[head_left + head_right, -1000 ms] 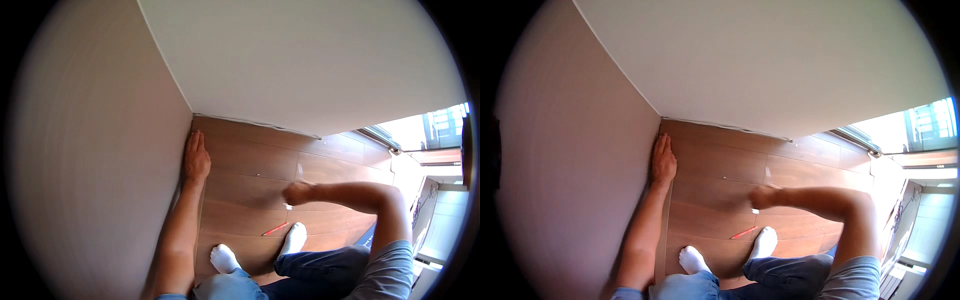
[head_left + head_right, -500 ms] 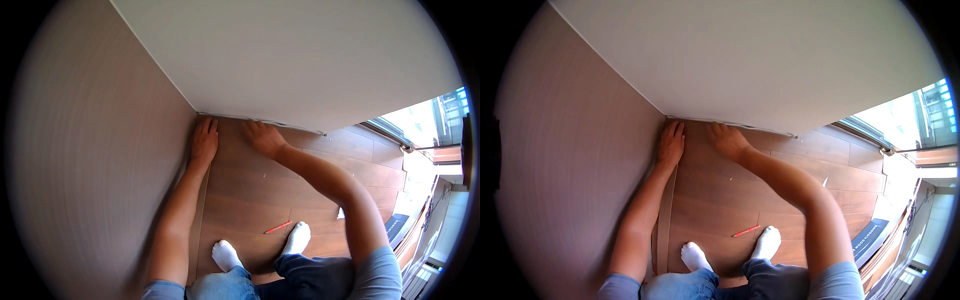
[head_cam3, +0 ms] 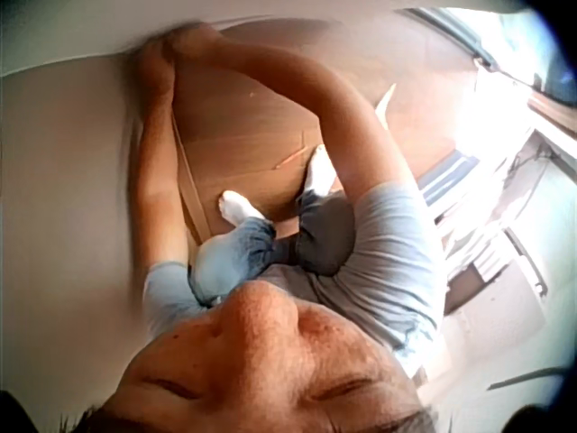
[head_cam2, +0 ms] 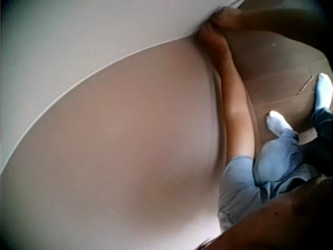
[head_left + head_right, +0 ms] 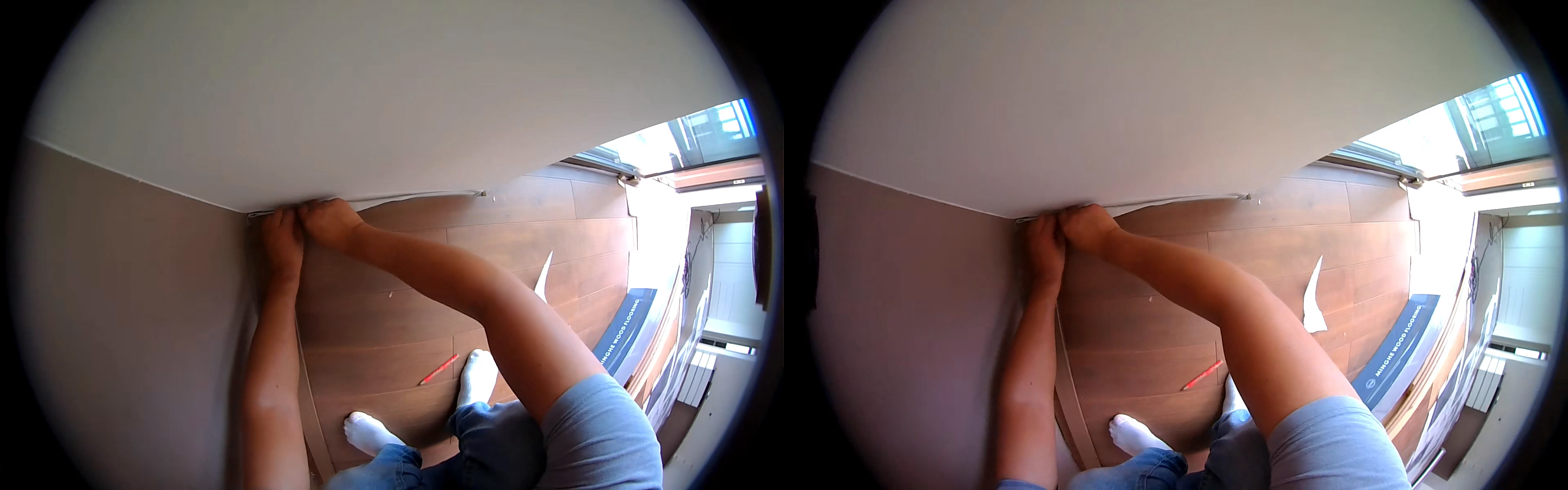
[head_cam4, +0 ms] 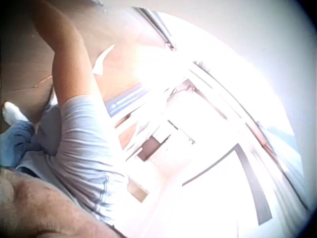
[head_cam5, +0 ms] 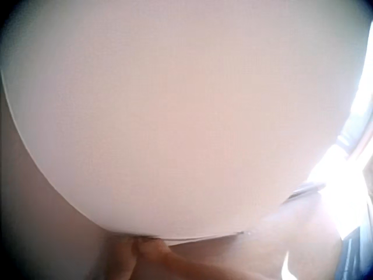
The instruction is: The person fits wooden baseboard pieces against the wall, marks them with a pencil, and removes protective tape from the wall before pressing the boards into place.
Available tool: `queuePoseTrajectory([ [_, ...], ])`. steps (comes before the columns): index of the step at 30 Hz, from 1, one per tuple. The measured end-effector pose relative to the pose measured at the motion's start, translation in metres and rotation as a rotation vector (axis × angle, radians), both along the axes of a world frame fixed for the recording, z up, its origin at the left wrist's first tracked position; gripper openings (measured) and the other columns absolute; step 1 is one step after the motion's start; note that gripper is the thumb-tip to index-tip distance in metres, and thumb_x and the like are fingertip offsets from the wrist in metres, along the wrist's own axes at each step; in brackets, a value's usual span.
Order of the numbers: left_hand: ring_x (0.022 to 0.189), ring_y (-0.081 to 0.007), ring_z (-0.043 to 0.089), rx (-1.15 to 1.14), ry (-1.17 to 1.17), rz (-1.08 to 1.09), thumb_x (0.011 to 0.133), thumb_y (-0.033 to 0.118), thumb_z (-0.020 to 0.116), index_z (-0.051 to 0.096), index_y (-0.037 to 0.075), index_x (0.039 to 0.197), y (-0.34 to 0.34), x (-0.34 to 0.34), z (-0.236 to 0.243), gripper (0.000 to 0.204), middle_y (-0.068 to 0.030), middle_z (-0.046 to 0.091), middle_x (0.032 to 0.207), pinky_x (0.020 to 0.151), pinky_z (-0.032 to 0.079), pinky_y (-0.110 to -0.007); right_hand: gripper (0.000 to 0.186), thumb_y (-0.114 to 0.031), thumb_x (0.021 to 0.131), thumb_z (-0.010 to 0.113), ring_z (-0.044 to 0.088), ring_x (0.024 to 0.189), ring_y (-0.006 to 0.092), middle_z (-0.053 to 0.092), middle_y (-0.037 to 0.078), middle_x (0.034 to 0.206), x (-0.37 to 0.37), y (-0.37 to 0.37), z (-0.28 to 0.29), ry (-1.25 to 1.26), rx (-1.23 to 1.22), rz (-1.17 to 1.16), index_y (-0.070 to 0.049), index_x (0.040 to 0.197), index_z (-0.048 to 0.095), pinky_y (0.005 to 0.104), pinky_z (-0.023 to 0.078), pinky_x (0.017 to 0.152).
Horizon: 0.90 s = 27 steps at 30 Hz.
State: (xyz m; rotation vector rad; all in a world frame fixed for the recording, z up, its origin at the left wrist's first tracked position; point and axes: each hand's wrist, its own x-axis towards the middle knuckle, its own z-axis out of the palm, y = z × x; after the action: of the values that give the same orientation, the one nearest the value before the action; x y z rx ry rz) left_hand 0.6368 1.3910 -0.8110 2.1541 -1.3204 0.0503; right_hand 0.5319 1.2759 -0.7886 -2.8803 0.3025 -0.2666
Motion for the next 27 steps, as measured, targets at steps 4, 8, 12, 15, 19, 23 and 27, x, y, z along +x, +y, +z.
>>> queuePoseTrajectory([
  [4, 0.091, -0.0404, 0.058, -0.049, 0.018, -0.003, 0.085, 0.006, 0.066, 0.060, 0.003, 0.086, 0.001, -0.002, 0.002, 0.006, -0.0162, 0.061, 0.092, 0.079, 0.048, -0.050, 0.017, -0.013, 0.085, 0.058, 0.071, 0.079, 0.0274, 0.072, 0.015, 0.089, 0.004, 0.004, 0.004, 0.164, 0.057, -0.076, -0.002, 0.096, 0.065, 0.0399, 0.057, 0.072],
  [8, 0.092, -0.0409, 0.057, -0.046, -0.022, 0.007, 0.087, 0.008, 0.066, 0.060, 0.002, 0.087, 0.003, -0.002, 0.004, 0.008, -0.0173, 0.060, 0.092, 0.080, 0.047, -0.050, 0.016, -0.013, 0.085, 0.059, 0.073, 0.082, 0.0271, 0.073, 0.015, 0.090, 0.008, -0.002, 0.017, 0.219, 0.093, -0.023, -0.003, 0.093, 0.068, 0.0397, 0.057, 0.073],
  [12, 0.086, -0.0386, 0.057, -0.092, -0.024, -0.005, 0.081, 0.004, 0.068, 0.059, 0.004, 0.082, -0.001, -0.003, 0.006, 0.009, -0.0147, 0.058, 0.086, 0.078, 0.047, -0.049, 0.015, -0.014, 0.085, 0.059, 0.073, 0.085, 0.0272, 0.074, 0.014, 0.092, 0.007, -0.006, 0.027, 0.272, 0.054, 0.009, -0.005, 0.091, 0.070, 0.0399, 0.057, 0.074],
  [15, 0.086, -0.0387, 0.057, -0.092, -0.050, 0.009, 0.081, 0.004, 0.068, 0.058, 0.005, 0.081, 0.006, -0.002, 0.006, 0.010, -0.0147, 0.058, 0.086, 0.078, 0.047, -0.049, 0.015, -0.014, 0.085, 0.059, 0.073, 0.088, 0.0273, 0.074, 0.014, 0.095, 0.007, -0.002, 0.037, 0.319, 0.028, 0.054, -0.007, 0.091, 0.071, 0.0399, 0.058, 0.075],
  [19, 0.086, -0.0405, 0.057, -0.083, -0.047, 0.006, 0.084, 0.008, 0.067, 0.059, 0.002, 0.082, 0.003, -0.003, 0.017, 0.010, -0.0169, 0.060, 0.086, 0.077, 0.047, -0.050, 0.017, -0.015, 0.086, 0.059, 0.073, 0.091, 0.0292, 0.073, 0.015, 0.099, 0.008, -0.005, 0.033, 0.346, 0.087, 0.020, -0.005, 0.093, 0.071, 0.0421, 0.058, 0.077],
  [23, 0.087, -0.0399, 0.059, -0.036, -0.050, 0.015, 0.087, 0.011, 0.066, 0.062, 0.001, 0.083, 0.006, -0.006, 0.038, 0.011, -0.0172, 0.062, 0.088, 0.077, 0.049, -0.049, 0.019, -0.015, 0.085, 0.058, 0.072, 0.089, 0.0339, 0.073, 0.019, 0.096, 0.004, -0.004, 0.032, 0.286, 0.234, -0.113, -0.003, 0.090, 0.071, 0.0461, 0.058, 0.078],
  [27, 0.087, -0.0370, 0.061, 0.003, -0.073, 0.030, 0.086, 0.011, 0.066, 0.065, 0.004, 0.085, 0.004, -0.008, 0.045, 0.007, -0.0150, 0.064, 0.088, 0.078, 0.050, -0.047, 0.019, -0.015, 0.084, 0.058, 0.072, 0.086, 0.0363, 0.072, 0.022, 0.089, 0.002, -0.012, 0.017, 0.249, 0.260, -0.105, -0.001, 0.087, 0.071, 0.0468, 0.058, 0.076],
])
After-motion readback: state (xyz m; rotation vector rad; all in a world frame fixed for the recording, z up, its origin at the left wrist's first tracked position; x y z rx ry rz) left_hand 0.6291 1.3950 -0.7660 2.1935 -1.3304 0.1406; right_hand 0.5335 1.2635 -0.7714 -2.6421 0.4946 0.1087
